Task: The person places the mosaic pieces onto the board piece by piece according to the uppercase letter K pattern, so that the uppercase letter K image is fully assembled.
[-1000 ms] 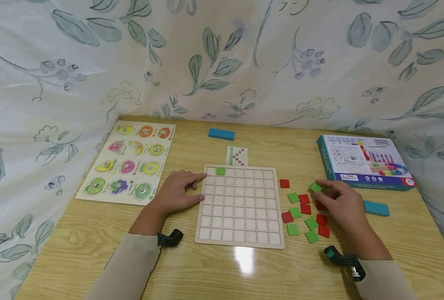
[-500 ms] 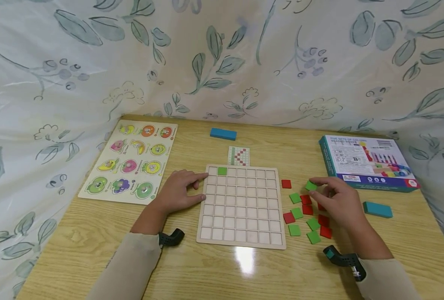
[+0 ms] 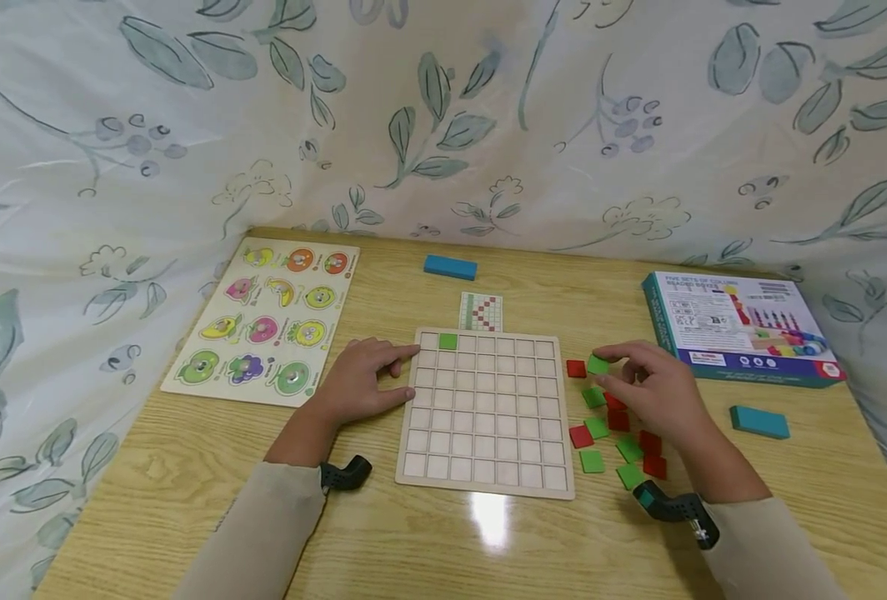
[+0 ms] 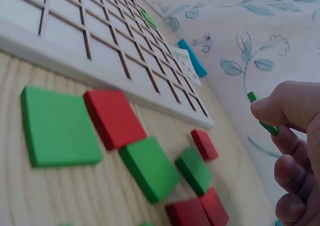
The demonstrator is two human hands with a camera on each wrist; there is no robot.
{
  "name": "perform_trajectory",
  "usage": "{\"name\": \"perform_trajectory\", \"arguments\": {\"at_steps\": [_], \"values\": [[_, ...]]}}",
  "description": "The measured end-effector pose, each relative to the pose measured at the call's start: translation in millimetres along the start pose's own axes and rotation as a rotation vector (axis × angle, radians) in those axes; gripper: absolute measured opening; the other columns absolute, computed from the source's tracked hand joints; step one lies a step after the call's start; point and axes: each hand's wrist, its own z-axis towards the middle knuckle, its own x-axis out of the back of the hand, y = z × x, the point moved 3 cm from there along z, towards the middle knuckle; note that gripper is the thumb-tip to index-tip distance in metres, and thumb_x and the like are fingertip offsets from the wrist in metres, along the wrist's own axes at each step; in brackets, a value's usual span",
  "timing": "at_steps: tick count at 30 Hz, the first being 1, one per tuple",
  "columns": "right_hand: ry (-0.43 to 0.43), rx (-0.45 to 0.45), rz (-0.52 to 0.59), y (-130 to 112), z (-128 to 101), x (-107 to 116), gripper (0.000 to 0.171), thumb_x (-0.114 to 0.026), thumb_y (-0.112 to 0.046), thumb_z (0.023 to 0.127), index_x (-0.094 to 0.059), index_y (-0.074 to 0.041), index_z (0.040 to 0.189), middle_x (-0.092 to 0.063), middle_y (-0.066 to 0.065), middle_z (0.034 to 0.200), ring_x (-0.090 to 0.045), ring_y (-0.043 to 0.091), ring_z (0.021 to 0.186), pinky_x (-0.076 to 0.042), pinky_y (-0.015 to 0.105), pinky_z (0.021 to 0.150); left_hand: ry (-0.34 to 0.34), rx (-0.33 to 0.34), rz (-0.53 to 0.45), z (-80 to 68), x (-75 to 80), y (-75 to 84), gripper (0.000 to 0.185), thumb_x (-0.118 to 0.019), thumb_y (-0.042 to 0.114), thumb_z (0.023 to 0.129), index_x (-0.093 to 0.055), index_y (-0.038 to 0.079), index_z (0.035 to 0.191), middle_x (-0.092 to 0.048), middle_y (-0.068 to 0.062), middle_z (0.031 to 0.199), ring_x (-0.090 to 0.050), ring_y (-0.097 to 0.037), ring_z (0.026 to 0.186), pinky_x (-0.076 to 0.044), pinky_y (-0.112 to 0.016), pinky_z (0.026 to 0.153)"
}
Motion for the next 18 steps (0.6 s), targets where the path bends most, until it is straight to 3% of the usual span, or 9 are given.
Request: {"name": "perform_trajectory", "arguments": {"at_steps": [8,18], "values": [[-0.047,0.081,0.037,-15.8,9.4,-11.6,0.028,-0.082,-0.011,0.095,-0.080,-0.014,0.123,-0.067,0.005,0.108,-0.051,0.020,0.082,-0.040,0.028,0.060,-0.005,0.012,0.000,-0.8,1.5,1.3,0.054,-0.085,0.038,0.087,-0.074,0.018,0.136,-0.056,0.012,0.087,-0.047,-0.014,0.083,-0.034,-0.042,0.084],[-0.125,0.092,0.072,-30.6,23.3,-36.4,0.030,-0.084,-0.011,0.093,-0.080,-0.015,0.122,-0.067,0.003,0.107,-0.053,0.021,0.080,-0.043,0.029,0.062,-0.006,0.018,0.005,-0.3,-0.3,-0.6,0.054,-0.085,0.039,0.087,-0.074,0.019,0.136,-0.055,0.014,0.087,-0.047,-0.014,0.084,-0.034,-0.041,0.085]]}}
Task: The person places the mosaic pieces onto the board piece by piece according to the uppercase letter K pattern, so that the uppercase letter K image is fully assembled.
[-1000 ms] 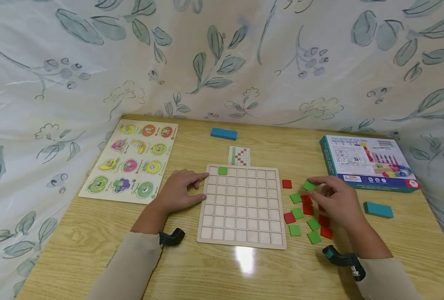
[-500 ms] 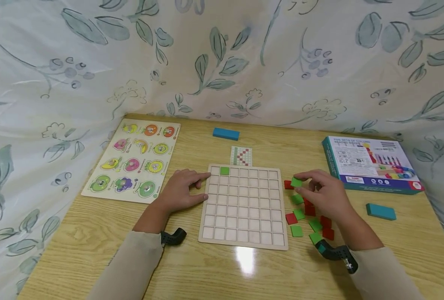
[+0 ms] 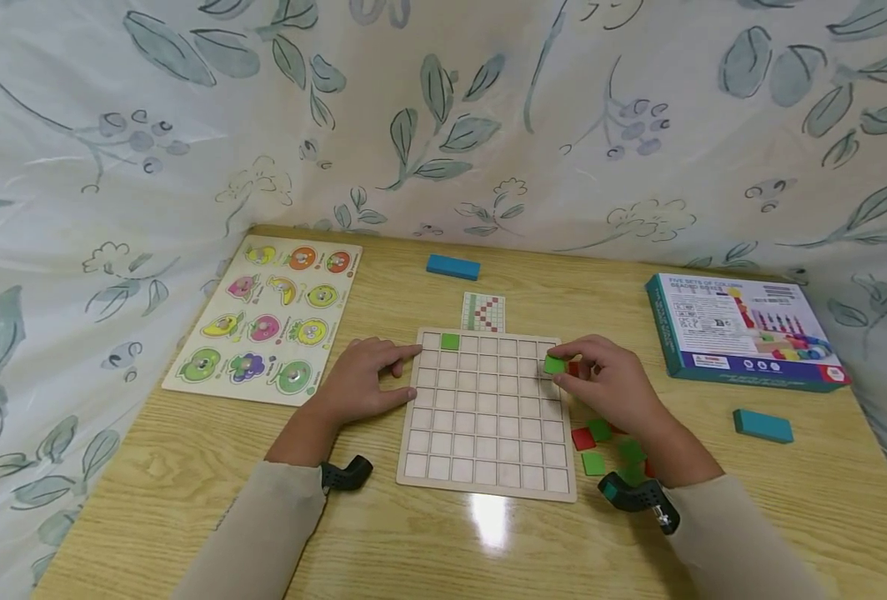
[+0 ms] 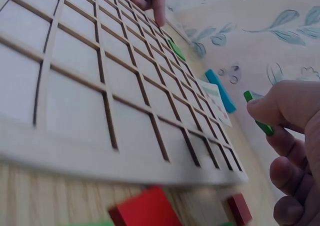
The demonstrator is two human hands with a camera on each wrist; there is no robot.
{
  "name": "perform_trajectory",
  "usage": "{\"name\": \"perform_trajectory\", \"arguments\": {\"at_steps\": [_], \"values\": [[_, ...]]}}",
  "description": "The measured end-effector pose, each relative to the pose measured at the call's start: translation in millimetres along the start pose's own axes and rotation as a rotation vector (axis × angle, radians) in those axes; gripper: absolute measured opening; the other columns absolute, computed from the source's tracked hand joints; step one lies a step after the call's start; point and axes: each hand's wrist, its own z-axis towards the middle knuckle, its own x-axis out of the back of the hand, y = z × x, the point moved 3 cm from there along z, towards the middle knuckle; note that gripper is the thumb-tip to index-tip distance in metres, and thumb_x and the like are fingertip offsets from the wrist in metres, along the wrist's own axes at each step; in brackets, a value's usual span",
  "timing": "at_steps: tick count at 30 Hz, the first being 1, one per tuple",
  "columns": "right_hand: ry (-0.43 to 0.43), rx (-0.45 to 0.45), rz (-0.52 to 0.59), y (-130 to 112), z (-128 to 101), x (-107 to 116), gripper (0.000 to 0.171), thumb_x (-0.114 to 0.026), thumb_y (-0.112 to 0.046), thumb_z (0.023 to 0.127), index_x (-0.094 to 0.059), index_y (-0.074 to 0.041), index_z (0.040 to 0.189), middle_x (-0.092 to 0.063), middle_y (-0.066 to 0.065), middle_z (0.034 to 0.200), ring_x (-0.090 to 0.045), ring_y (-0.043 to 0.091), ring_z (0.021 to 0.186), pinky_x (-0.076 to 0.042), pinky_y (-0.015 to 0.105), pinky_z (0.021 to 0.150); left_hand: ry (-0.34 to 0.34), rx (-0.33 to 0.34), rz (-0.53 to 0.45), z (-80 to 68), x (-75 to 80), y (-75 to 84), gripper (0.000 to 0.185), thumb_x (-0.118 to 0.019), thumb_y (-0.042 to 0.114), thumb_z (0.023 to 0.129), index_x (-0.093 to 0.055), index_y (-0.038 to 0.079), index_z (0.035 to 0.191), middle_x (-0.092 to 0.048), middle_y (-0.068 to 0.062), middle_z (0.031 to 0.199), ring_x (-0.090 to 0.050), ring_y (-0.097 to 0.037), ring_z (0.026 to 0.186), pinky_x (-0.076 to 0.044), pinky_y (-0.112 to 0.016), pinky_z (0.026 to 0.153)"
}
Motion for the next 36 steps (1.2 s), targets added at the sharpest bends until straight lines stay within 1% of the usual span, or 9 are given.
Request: {"name": "perform_trajectory", "arguments": {"at_steps": [3,9,16,19,23,28,33,36], "values": [[-0.004,0.031,0.021,-4.5,4.3,-8.2,0.030,-0.084,-0.010,0.092,-0.080,-0.015,0.122,-0.067,0.001,0.105,-0.053,0.020,0.079,-0.044,0.030,0.064,0.001,-0.001,0.002,0.0,-0.2,-0.4,0.054,-0.085,0.039,0.087,-0.074,0.019,0.136,-0.054,0.014,0.087,-0.047,-0.014,0.084,-0.034,-0.042,0.085],[-0.008,0.110,0.074,-12.9,13.3,-23.5,0.029,-0.084,-0.008,0.092,-0.080,-0.013,0.120,-0.067,0.002,0.100,-0.053,0.018,0.074,-0.044,0.029,0.062,0.007,-0.008,-0.010,-0.6,0.7,1.4,0.054,-0.085,0.037,0.087,-0.074,0.018,0.136,-0.055,0.013,0.087,-0.047,-0.014,0.084,-0.034,-0.042,0.085],[-0.049,0.099,0.124,-24.0,23.3,-41.0,0.029,-0.082,-0.006,0.091,-0.081,-0.014,0.119,-0.067,0.001,0.099,-0.054,0.018,0.078,-0.044,0.029,0.065,0.011,-0.007,-0.011,-0.7,0.8,1.0,0.054,-0.085,0.036,0.087,-0.074,0.018,0.136,-0.056,0.012,0.087,-0.048,-0.014,0.084,-0.033,-0.042,0.084],[-0.060,0.108,0.135,-29.9,27.4,-48.0,0.029,-0.083,-0.005,0.090,-0.082,-0.013,0.118,-0.068,0.001,0.100,-0.055,0.019,0.077,-0.045,0.030,0.065,0.012,-0.008,-0.011,-0.6,0.0,0.4,0.054,-0.086,0.036,0.086,-0.074,0.018,0.136,-0.056,0.013,0.087,-0.048,-0.014,0.083,-0.033,-0.042,0.084],[-0.074,0.130,0.138,-38.1,33.3,-56.6,0.029,-0.083,-0.007,0.089,-0.082,-0.013,0.118,-0.069,-0.001,0.104,-0.054,0.017,0.076,-0.045,0.030,0.065,0.017,-0.013,-0.010,-0.6,-0.5,-0.3,0.055,-0.086,0.036,0.086,-0.074,0.017,0.136,-0.056,0.013,0.087,-0.048,-0.013,0.083,-0.033,-0.042,0.084],[-0.097,0.160,0.136,-47.8,41.1,-68.1,0.029,-0.084,-0.008,0.089,-0.081,-0.013,0.118,-0.068,0.002,0.103,-0.053,0.016,0.075,-0.045,0.031,0.066,0.021,-0.022,-0.006,-1.2,0.4,0.3,0.054,-0.085,0.037,0.087,-0.074,0.017,0.136,-0.056,0.012,0.087,-0.049,-0.014,0.083,-0.035,-0.042,0.085],[-0.117,0.171,0.105,-55.9,47.1,-78.8,0.030,-0.085,-0.012,0.089,-0.081,-0.014,0.119,-0.068,0.004,0.100,-0.052,0.016,0.074,-0.045,0.032,0.066,0.025,-0.028,-0.010,-2.1,1.2,1.2,0.052,-0.084,0.037,0.088,-0.074,0.017,0.135,-0.057,0.012,0.087,-0.049,-0.013,0.083,-0.036,-0.043,0.086],[-0.129,0.168,0.095,-59.1,49.9,-84.6,0.029,-0.085,-0.014,0.090,-0.081,-0.014,0.119,-0.067,0.002,0.100,-0.053,0.016,0.074,-0.045,0.033,0.067,0.025,-0.031,-0.006,-1.6,1.4,1.5,0.053,-0.084,0.037,0.088,-0.074,0.017,0.135,-0.057,0.012,0.087,-0.049,-0.013,0.083,-0.036,-0.043,0.086]]}}
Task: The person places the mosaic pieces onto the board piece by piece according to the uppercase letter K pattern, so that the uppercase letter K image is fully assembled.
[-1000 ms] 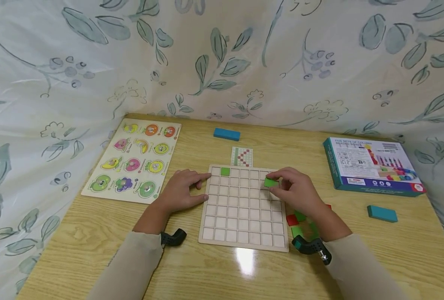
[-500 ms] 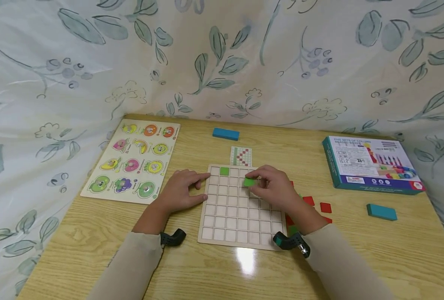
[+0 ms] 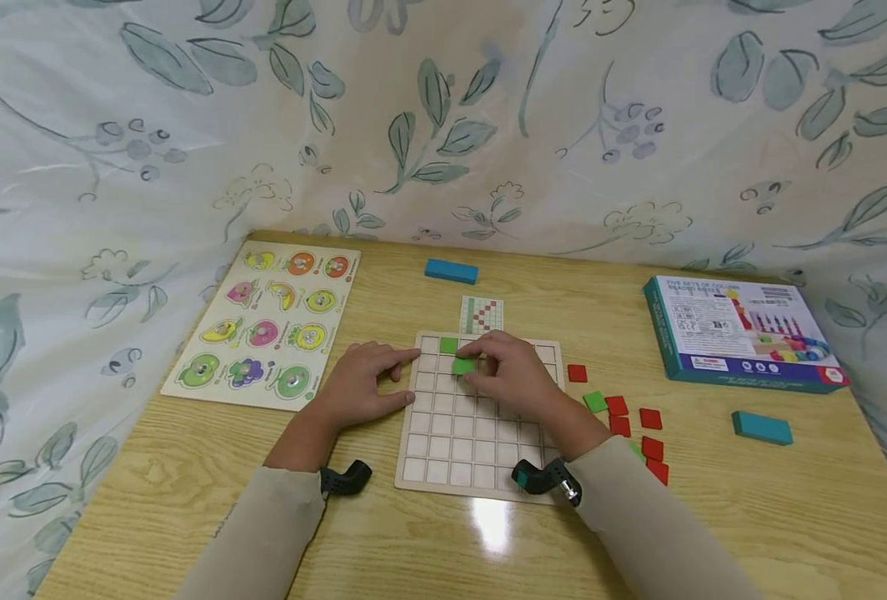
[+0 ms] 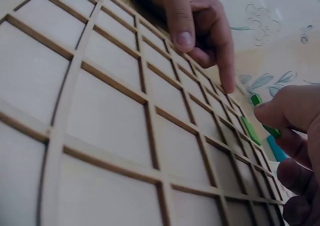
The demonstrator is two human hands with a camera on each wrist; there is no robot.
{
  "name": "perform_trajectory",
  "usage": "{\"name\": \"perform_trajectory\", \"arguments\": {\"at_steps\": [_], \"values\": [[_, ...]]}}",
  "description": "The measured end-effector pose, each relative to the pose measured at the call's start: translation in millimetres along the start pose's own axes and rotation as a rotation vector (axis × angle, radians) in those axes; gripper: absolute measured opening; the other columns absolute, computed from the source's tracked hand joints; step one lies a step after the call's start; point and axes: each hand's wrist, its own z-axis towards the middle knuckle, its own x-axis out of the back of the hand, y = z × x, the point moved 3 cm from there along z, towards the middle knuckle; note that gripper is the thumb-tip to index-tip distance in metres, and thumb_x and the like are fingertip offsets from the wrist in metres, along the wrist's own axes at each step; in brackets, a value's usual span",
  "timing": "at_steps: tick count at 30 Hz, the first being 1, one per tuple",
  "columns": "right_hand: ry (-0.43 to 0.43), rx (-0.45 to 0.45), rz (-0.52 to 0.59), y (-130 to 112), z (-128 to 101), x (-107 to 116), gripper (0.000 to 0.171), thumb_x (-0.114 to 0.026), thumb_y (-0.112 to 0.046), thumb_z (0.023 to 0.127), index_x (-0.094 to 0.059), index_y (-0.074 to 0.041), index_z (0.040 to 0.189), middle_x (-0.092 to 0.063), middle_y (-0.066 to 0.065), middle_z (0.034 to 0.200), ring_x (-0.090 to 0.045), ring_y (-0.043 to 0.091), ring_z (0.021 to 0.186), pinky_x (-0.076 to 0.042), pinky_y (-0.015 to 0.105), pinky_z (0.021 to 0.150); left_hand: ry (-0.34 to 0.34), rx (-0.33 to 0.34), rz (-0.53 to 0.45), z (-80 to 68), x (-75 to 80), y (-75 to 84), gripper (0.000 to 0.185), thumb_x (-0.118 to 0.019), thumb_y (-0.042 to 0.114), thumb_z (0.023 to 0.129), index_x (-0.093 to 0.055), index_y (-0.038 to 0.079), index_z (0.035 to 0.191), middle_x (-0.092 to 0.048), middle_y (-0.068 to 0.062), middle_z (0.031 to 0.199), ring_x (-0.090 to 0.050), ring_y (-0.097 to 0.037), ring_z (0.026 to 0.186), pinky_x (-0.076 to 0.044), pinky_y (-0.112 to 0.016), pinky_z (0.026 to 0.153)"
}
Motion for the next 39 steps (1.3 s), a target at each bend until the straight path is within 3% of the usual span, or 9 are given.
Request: {"name": "perform_trajectory", "arguments": {"at_steps": [11,19,28,39], "values": [[0.020,0.021,-0.029,-3.5,11.2,-16.0,0.030,-0.081,-0.014,0.092,-0.080,-0.015,0.121,-0.068,-0.002,0.113,-0.055,0.015,0.077,-0.048,0.034,0.070,-0.001,-0.004,0.003,0.2,0.1,-0.9,0.053,-0.085,0.036,0.087,-0.074,0.016,0.135,-0.057,0.012,0.088,-0.049,-0.013,0.083,-0.036,-0.043,0.086],[0.038,0.002,-0.058,-5.8,16.6,-25.6,0.029,-0.079,-0.011,0.093,-0.080,-0.013,0.122,-0.069,0.004,0.121,-0.056,0.015,0.078,-0.049,0.037,0.075,-0.002,0.001,0.002,0.3,0.0,-1.8,0.053,-0.085,0.037,0.087,-0.074,0.017,0.135,-0.057,0.012,0.088,-0.048,-0.013,0.082,-0.034,-0.042,0.085],[0.034,-0.024,-0.099,-3.3,15.4,-27.1,0.028,-0.078,-0.013,0.093,-0.079,-0.013,0.122,-0.068,0.005,0.121,-0.065,0.024,0.102,-0.051,0.043,0.088,-0.005,0.002,0.004,0.9,-1.1,-1.7,0.052,-0.086,0.035,0.087,-0.075,0.017,0.134,-0.056,0.012,0.086,-0.047,-0.012,0.080,-0.035,-0.042,0.085],[0.019,-0.041,-0.123,-4.8,17.6,-28.1,0.028,-0.081,-0.013,0.092,-0.080,-0.013,0.120,-0.067,0.006,0.120,-0.066,0.027,0.110,-0.052,0.046,0.095,-0.005,-0.002,0.005,0.3,0.8,0.6,0.051,-0.086,0.035,0.087,-0.075,0.016,0.134,-0.056,0.011,0.086,-0.046,-0.013,0.080,-0.035,-0.042,0.084]]}}
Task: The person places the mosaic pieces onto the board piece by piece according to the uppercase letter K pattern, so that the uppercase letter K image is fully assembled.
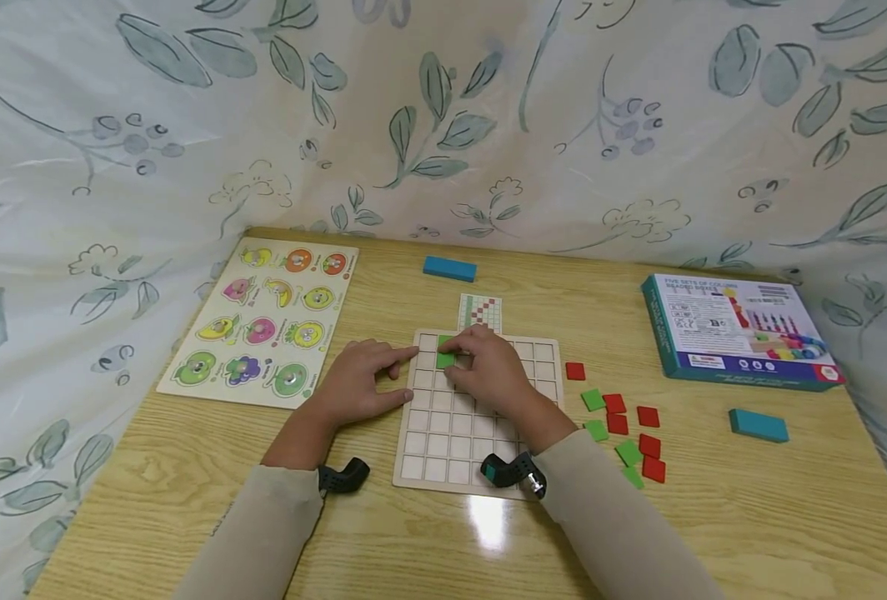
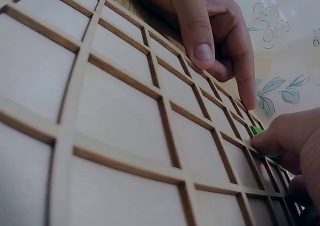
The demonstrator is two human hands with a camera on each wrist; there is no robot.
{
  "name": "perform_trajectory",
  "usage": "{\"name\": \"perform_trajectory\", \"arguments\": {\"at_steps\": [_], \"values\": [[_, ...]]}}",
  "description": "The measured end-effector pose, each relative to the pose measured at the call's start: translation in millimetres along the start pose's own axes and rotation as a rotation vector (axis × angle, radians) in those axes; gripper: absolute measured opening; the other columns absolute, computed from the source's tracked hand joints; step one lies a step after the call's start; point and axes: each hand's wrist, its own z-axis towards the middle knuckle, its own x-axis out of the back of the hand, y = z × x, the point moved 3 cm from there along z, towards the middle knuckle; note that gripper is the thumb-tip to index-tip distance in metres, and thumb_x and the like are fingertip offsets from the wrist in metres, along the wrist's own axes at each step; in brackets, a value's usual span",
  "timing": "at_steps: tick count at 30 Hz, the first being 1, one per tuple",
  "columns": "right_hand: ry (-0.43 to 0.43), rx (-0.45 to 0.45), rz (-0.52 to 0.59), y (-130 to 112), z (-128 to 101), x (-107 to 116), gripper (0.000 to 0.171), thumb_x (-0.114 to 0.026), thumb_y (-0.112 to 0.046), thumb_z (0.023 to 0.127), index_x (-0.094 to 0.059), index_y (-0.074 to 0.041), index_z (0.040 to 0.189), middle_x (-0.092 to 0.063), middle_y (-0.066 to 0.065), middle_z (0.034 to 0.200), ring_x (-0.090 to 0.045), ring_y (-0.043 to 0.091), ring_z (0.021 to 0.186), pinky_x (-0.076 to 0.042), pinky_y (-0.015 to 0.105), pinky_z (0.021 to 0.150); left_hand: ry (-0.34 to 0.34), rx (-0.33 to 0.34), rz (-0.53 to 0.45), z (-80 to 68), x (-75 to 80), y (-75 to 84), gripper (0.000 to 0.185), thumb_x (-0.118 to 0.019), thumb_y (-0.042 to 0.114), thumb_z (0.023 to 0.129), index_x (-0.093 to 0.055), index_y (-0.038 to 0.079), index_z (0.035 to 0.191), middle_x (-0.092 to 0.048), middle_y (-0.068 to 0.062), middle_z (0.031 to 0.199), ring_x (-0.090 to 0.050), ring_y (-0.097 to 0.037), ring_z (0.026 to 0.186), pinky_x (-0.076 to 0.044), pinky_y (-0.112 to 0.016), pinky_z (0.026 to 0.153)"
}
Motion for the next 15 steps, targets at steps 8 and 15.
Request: {"name": "perform_trajectory", "arguments": {"at_steps": [8,15], "values": [[-0.004,0.000,0.004,-0.9,-1.8,-0.2,0.030,-0.084,-0.015,0.091,-0.081,-0.012,0.121,-0.067,0.007,0.119,-0.065,0.031,0.118,-0.050,0.048,0.104,0.002,-0.002,-0.005,-0.2,1.7,0.9,0.051,-0.085,0.035,0.087,-0.075,0.016,0.134,-0.056,0.010,0.086,-0.047,-0.013,0.080,-0.036,-0.042,0.084],[0.010,-0.001,0.024,2.7,-2.5,-1.5,0.028,-0.082,-0.015,0.093,-0.082,-0.012,0.122,-0.068,0.006,0.119,-0.056,0.018,0.077,-0.049,0.038,0.078,0.000,-0.001,-0.012,0.3,1.5,1.5,0.052,-0.086,0.035,0.087,-0.075,0.015,0.134,-0.056,0.010,0.086,-0.047,-0.014,0.080,-0.035,-0.043,0.084]]}}
